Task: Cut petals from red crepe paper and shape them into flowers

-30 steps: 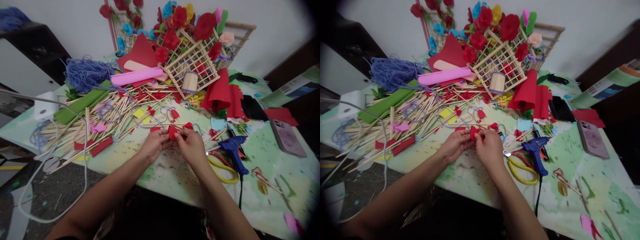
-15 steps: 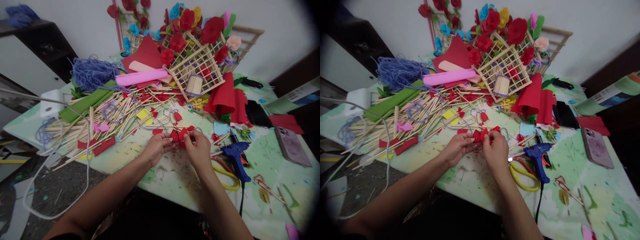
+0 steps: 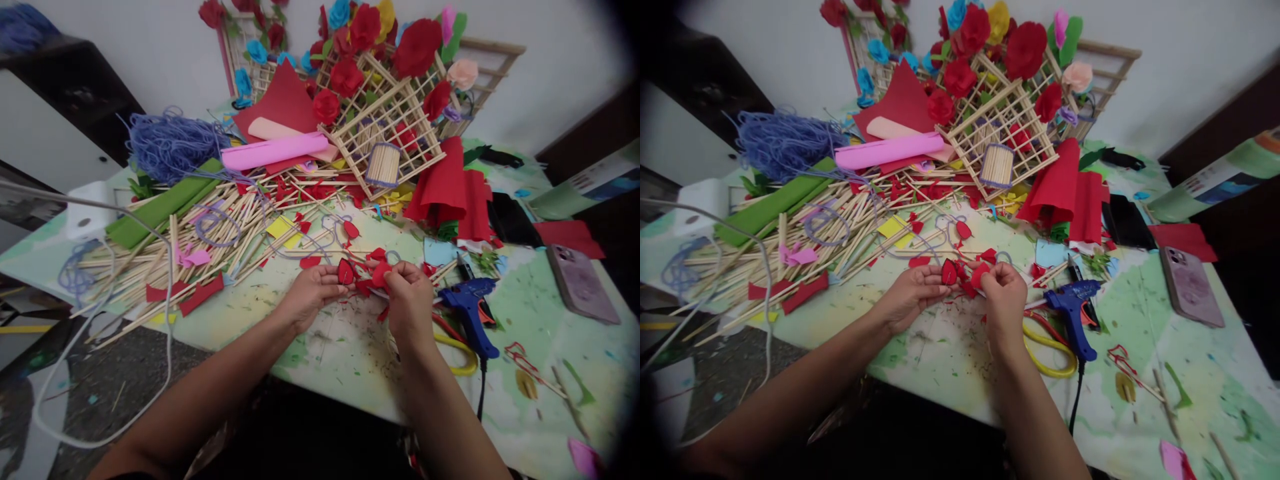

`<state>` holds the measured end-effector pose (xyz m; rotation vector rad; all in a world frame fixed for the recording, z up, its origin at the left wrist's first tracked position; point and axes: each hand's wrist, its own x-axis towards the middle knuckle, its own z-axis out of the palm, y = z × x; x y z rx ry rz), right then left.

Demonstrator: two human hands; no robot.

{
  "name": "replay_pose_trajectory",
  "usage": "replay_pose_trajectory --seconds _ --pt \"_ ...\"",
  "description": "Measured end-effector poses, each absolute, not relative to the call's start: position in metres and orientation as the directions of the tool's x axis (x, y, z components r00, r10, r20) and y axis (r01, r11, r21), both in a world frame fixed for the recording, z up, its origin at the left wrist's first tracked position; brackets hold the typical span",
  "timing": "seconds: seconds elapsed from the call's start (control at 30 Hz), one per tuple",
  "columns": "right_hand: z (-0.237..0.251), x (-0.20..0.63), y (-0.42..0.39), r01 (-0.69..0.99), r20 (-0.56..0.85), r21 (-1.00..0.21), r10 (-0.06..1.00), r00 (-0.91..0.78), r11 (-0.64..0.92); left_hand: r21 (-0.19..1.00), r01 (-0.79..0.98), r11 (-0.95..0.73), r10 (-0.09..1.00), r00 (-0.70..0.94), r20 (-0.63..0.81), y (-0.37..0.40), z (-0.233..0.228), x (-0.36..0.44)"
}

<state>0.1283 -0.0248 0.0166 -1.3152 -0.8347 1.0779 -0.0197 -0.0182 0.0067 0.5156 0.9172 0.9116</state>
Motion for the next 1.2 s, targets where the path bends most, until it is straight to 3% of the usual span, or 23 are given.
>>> replay_pose_trajectory --seconds 0.17,0.4,0.6,1.03,1.13,1.2 --pt "0.011 0.129 -0.024 -0.129 -0.072 -0.991 0.942 0.328 -0.031 0.723 -0.447 0.526 0.850 0.282 -0.445 -0.019 0.007 -0.020" --pt "0.021 0.126 -0.025 -0.466 -0.212 -0.874 0.971 0.114 -0.136 0.727 -0.435 0.531 0.847 0.298 -0.441 -0.019 0.007 -0.020" --pt "0.023 0.131 -0.026 -0.585 -0.324 -0.782 0.942 0.087 -0.215 0.727 -0.450 0.519 0.855 0.268 -0.444 -0.019 0.006 -0.020" --pt "0.026 0.128 -0.027 -0.656 -0.300 -0.735 0.950 0.090 -0.170 0.719 -0.452 0.528 0.849 0.260 -0.459 -0.019 0.003 -0.020" --pt "0.022 0.126 -0.027 -0.603 -0.286 -0.782 0.950 0.124 -0.157 0.717 -0.455 0.528 0.849 0.254 -0.464 -0.019 0.003 -0.020" --pt "0.017 0.123 -0.026 -0.471 -0.235 -0.874 0.954 0.187 -0.123 0.719 -0.455 0.525 0.851 0.259 -0.457 -0.019 0.004 -0.020"
